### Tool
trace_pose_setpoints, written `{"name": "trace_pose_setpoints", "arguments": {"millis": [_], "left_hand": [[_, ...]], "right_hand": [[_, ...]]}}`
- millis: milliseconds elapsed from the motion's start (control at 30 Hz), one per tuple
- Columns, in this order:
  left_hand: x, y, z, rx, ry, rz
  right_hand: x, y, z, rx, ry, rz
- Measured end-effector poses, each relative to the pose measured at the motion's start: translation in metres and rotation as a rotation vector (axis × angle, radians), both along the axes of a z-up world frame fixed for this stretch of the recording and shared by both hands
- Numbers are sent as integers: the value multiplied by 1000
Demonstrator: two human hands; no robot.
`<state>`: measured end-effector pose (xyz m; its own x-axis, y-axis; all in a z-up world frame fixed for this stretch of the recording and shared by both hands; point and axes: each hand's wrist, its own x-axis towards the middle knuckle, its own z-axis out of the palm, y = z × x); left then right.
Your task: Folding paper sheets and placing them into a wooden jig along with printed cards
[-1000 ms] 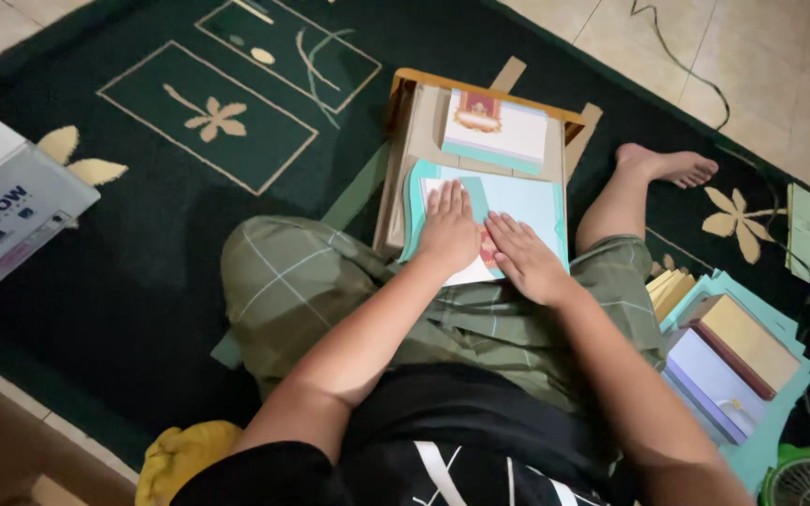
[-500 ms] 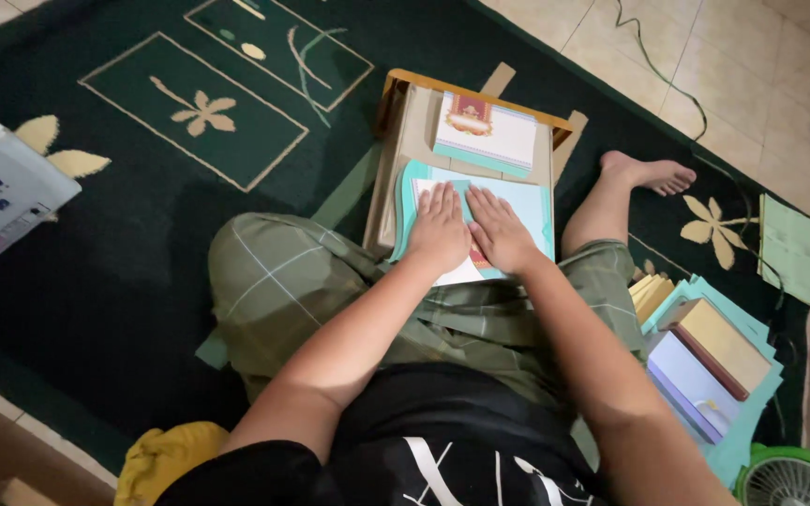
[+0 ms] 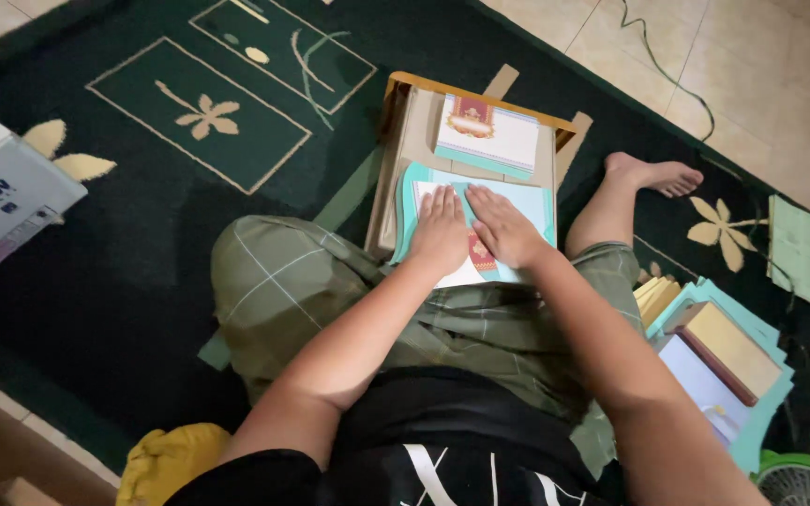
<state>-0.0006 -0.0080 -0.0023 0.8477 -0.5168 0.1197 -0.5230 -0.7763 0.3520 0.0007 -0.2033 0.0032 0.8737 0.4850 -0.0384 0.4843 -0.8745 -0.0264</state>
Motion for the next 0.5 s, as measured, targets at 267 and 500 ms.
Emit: {"name": "trace_pose_setpoints", "arguments": {"millis": [267, 500], "left_hand": [[26, -8, -48, -208, -246, 23], [30, 4, -58, -330, -259, -213]], "right_hand": [[-49, 10, 16, 63, 93, -164], [-76, -25, 5, 1164, 89, -376]]}}
